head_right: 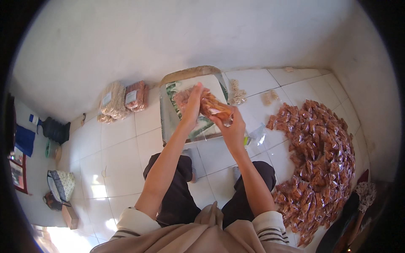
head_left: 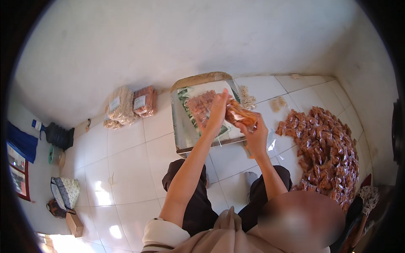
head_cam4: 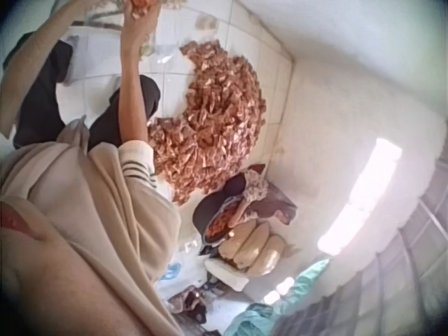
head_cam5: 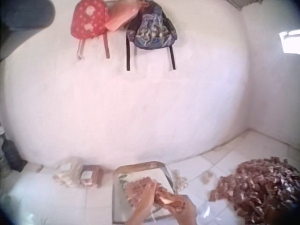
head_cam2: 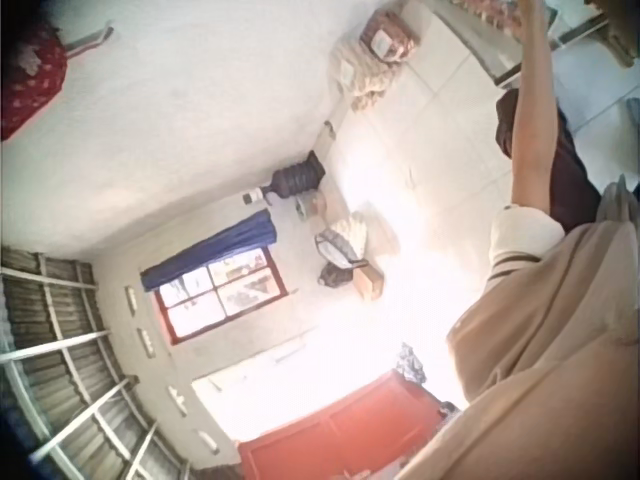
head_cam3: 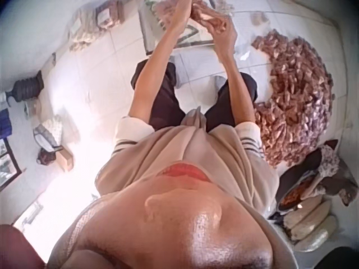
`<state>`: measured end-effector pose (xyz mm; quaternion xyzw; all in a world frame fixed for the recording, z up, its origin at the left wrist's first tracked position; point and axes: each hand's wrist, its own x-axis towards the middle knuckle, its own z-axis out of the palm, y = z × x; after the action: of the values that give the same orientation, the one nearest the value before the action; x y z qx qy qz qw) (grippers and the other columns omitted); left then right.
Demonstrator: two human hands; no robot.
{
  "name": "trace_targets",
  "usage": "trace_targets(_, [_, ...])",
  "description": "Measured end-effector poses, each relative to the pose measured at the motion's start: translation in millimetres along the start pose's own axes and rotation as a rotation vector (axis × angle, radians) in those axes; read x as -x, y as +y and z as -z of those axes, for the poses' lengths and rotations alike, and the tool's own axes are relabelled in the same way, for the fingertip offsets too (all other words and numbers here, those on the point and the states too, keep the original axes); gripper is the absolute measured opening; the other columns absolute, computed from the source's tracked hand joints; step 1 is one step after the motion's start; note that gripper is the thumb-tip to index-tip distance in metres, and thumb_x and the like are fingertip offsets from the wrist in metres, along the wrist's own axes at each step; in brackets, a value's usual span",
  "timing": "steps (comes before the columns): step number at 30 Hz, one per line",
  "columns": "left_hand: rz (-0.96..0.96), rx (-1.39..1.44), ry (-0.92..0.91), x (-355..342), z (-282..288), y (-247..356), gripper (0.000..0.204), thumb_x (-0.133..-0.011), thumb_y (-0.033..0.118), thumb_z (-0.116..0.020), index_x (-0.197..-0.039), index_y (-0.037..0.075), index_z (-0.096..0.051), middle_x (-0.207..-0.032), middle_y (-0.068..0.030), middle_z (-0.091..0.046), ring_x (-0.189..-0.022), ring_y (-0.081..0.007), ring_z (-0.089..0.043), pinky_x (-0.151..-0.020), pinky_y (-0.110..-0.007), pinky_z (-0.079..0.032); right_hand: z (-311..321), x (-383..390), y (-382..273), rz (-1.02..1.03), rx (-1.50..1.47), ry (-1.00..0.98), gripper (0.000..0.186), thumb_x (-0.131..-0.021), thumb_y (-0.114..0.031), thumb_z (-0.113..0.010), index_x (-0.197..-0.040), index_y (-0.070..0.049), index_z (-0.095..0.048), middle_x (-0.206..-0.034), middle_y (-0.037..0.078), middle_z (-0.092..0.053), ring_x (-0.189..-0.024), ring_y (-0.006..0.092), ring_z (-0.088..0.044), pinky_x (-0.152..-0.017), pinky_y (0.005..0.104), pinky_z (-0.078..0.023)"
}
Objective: The person places small plastic bags of snacks into a larger plastic bag by hand and seals the larger bag using a tape dispenser.
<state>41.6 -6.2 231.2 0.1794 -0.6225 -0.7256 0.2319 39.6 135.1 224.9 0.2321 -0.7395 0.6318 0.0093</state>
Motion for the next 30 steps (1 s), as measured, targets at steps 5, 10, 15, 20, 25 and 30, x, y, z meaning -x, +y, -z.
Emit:
trace_targets(5, [-0.245,-0.104,0.093,0,25,-7,0.043,-0.09,0.041,-0.048,-0.075,0.001,-0.049,-0.066,-0.0022,-0.047,-0.065,-0.0099,-0.042,-0.061,-0.026,-0.038,-27,-5,3,0.019,-0.391,-0.036,0.04,-0.072,-0.009,-0.073,-0.101,0.001,-0.048,-0.102,0.011,-0.058,-0.096,0.0154,-0.057,-0.082,0.0274,-0.045])
trace_targets(10, [-0.261,-0.201,0.157,0,46,7,0.041,-0.092,0.041,-0.045,-0.075,0.003,-0.047,-0.068,-0.002,-0.043,-0.067,-0.0108,-0.04,-0.063,-0.026,-0.036,-37,-13,-5,-0.21,-0.609,-0.373,0.057,-0.073,-0.003,-0.07,-0.123,0.002,-0.042,-0.12,0.012,-0.05,-0.107,0.0152,-0.051,-0.092,0.0268,-0.04])
trace_targets(15, [-0.443,-0.237,0.269,-5,64,8,0.038,-0.091,0.043,-0.045,-0.088,0.005,-0.052,-0.084,-0.0042,-0.05,-0.079,-0.013,-0.048,-0.075,-0.024,-0.039,-60,-13,0,-0.117,-0.538,-0.315,0.061,-0.073,0.0,-0.068,-0.127,0.002,-0.04,-0.115,0.013,-0.055,-0.103,0.015,-0.054,-0.089,0.0267,-0.042])
trace_targets(20, [0.003,0.432,0.289,10,55,24,0.033,-0.087,0.04,-0.054,-0.09,0.007,-0.052,-0.081,-0.003,-0.053,-0.071,-0.0107,-0.051,-0.066,-0.024,-0.042,-66,0,-6,0.125,-0.142,-0.234,0.061,-0.072,0.0,-0.068,-0.128,-0.002,-0.041,-0.115,0.012,-0.057,-0.103,0.0172,-0.056,-0.088,0.027,-0.043])
trace_targets(25, [0.082,0.337,0.112,10,56,13,0.032,-0.085,0.04,-0.058,-0.082,0.01,-0.048,-0.068,0.0006,-0.049,-0.062,-0.0067,-0.051,-0.055,-0.022,-0.042,-63,9,0,0.301,-0.116,-0.262,0.07,-0.07,0.0,-0.071,-0.131,-0.005,-0.037,-0.123,0.013,-0.05,-0.111,0.0185,-0.051,-0.086,0.0285,-0.045])
trace_targets(30, [0.204,0.348,0.105,18,49,-6,0.044,-0.084,0.048,-0.055,-0.104,0.009,-0.049,-0.094,-0.004,-0.056,-0.085,-0.0141,-0.056,-0.077,-0.029,-0.046,-59,19,7,0.05,-0.251,-0.24,0.065,-0.07,-0.001,-0.072,-0.127,-0.004,-0.041,-0.119,0.012,-0.053,-0.106,0.0148,-0.052,-0.084,0.0266,-0.046])
